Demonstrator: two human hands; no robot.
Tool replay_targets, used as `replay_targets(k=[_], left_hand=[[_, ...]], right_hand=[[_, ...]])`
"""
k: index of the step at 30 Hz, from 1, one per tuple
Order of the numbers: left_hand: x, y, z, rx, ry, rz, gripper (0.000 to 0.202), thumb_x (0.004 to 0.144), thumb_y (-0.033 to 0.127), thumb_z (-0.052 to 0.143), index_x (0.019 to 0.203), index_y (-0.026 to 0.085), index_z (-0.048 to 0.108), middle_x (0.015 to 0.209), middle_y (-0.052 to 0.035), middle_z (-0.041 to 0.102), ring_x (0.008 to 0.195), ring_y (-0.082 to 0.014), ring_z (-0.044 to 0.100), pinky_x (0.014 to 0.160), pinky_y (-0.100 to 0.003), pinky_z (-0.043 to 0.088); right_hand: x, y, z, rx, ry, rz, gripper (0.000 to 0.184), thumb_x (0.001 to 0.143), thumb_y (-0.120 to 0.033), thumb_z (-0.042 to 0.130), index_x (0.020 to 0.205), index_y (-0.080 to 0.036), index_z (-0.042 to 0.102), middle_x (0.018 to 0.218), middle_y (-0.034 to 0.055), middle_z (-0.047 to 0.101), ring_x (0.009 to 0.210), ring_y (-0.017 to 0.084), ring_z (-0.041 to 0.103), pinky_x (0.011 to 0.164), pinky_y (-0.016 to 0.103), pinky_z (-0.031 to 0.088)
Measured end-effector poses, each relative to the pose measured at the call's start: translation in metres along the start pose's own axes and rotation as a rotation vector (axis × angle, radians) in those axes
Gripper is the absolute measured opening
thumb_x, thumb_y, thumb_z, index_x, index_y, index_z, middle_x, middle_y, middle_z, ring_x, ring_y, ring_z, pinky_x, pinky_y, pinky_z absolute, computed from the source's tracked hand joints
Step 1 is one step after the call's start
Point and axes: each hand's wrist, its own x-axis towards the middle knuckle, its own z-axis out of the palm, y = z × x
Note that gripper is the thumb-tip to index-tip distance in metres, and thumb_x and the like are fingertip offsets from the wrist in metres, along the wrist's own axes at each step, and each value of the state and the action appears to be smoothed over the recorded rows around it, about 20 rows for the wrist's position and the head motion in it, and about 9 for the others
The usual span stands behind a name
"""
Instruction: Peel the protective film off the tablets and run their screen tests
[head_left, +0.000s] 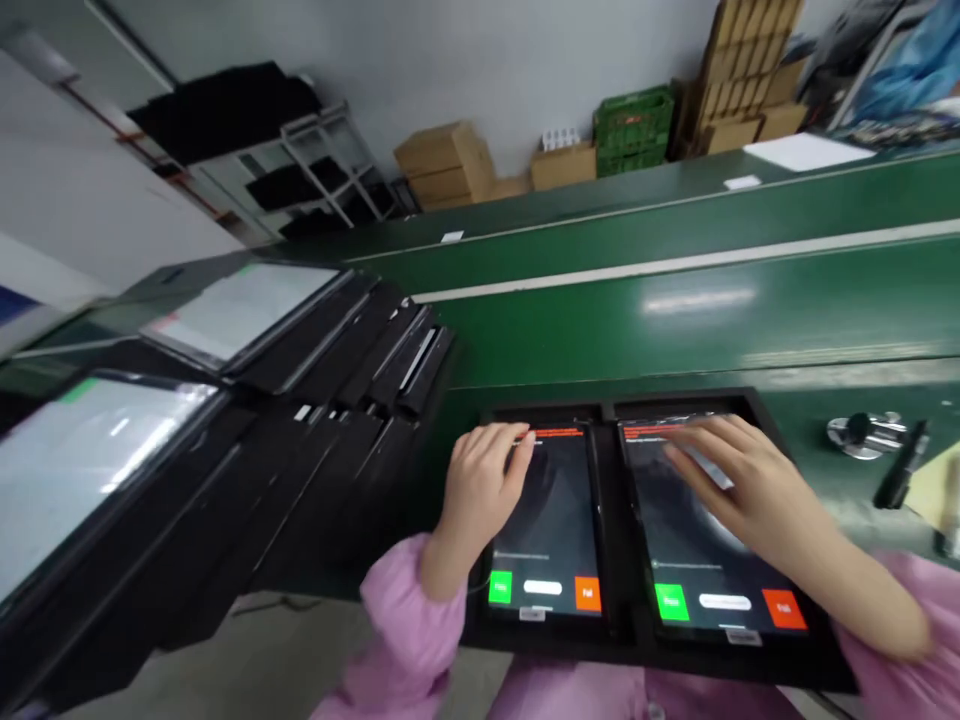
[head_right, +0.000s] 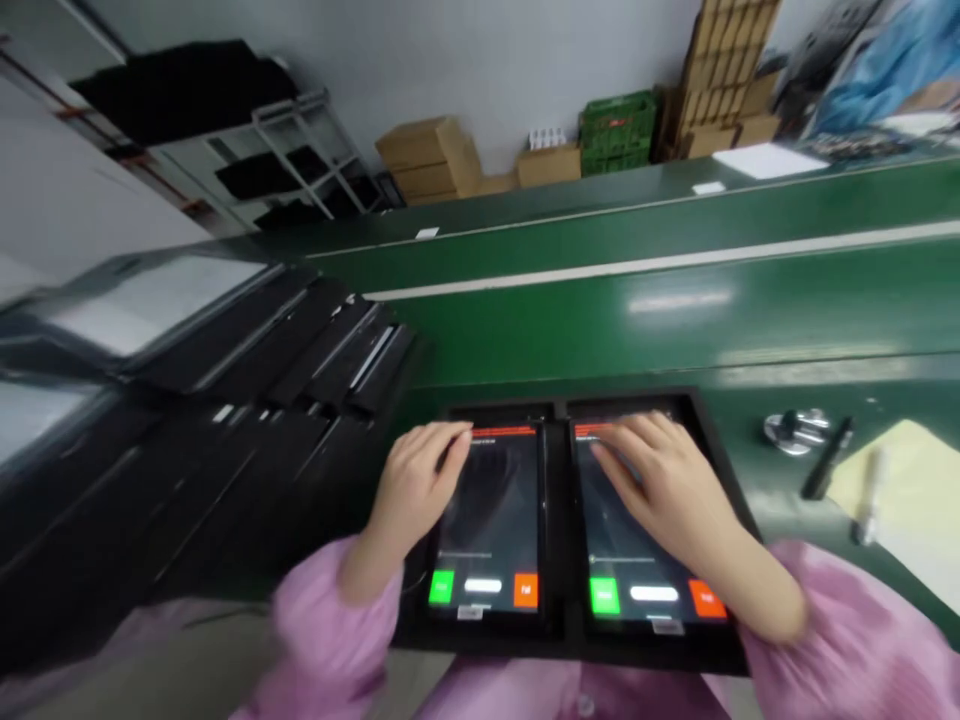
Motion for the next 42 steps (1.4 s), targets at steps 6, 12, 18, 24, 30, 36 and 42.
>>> replay_targets(k=[6,12,18,24,30,36,42], left_hand=[[-0.117,0.007,-0.043,-0.075,-0.099,-0.074,0.029,0.109,0.036,0.046,0.118,0.025,0.072,0.100,-0.0045,0.076,0.089,-0.0219,0.071,0.076,-0.033,0.058],[-0.177,0.011,-0.036,-0.037,-0.051,-0.085,0.034,0.106,0.024,0.048,0.134,0.030,0.067,0.120,-0.0061,0.073,0.108,-0.0222,0.069,0.089,-0.032,0.059],[-0.178,0.007,-0.039,-0.002,-0.047,-0.105,0.040,0.107,0.027,0.043,0.143,0.031,0.061,0.131,-0.0081,0.070,0.113,-0.0248,0.069,0.090,-0.036,0.060],[-0.159,0.000,-0.031,-0.056,0.028,-0.146,0.033,0.108,0.025,0.044,0.135,0.029,0.062,0.121,-0.0057,0.074,0.108,-0.0219,0.071,0.090,-0.033,0.059],[-0.102,-0.024,-0.004,-0.037,-0.010,-0.074,0.032,0.108,0.032,0.044,0.123,0.025,0.071,0.120,-0.0092,0.075,0.110,-0.0250,0.070,0.094,-0.038,0.057],[-0.033,-0.039,0.039,0.025,-0.015,-0.060,0.037,0.107,0.041,0.046,0.127,0.025,0.073,0.138,-0.0143,0.069,0.123,-0.0325,0.063,0.104,-0.054,0.050],[-0.039,-0.038,0.037,0.002,0.095,-0.033,0.042,0.108,0.033,0.045,0.087,0.028,0.081,0.112,-0.0086,0.079,0.112,-0.0290,0.069,0.107,-0.053,0.046]], right_hand=[[-0.083,-0.040,-0.018,0.155,0.001,-0.146,0.029,0.110,-0.024,0.044,0.097,-0.025,0.070,0.089,0.0034,0.076,0.080,0.018,0.074,0.070,0.030,0.058],[-0.134,-0.032,0.007,0.116,-0.055,-0.126,0.023,0.106,-0.025,0.051,0.114,-0.025,0.073,0.102,0.0067,0.077,0.094,0.024,0.074,0.092,0.039,0.060],[-0.152,-0.022,0.013,0.120,-0.026,-0.083,0.028,0.102,-0.027,0.055,0.122,-0.033,0.074,0.104,0.0049,0.077,0.096,0.026,0.074,0.091,0.041,0.059],[-0.147,-0.033,0.012,-0.017,-0.074,-0.126,0.030,0.103,-0.034,0.054,0.123,-0.037,0.076,0.114,0.0052,0.077,0.103,0.027,0.071,0.090,0.042,0.056],[-0.090,-0.013,0.003,-0.134,-0.048,-0.309,0.036,0.109,-0.038,0.046,0.097,-0.031,0.079,0.124,0.0072,0.075,0.107,0.025,0.066,0.093,0.042,0.049],[-0.014,0.031,0.039,-0.309,-0.063,-0.052,0.050,0.112,-0.048,0.033,0.125,-0.026,0.076,0.138,0.0152,0.068,0.113,0.032,0.064,0.086,0.048,0.051],[-0.018,0.032,0.043,-0.151,-0.109,-0.103,0.052,0.111,-0.043,0.039,0.085,-0.029,0.081,0.119,0.0082,0.076,0.109,0.028,0.064,0.090,0.045,0.052]])
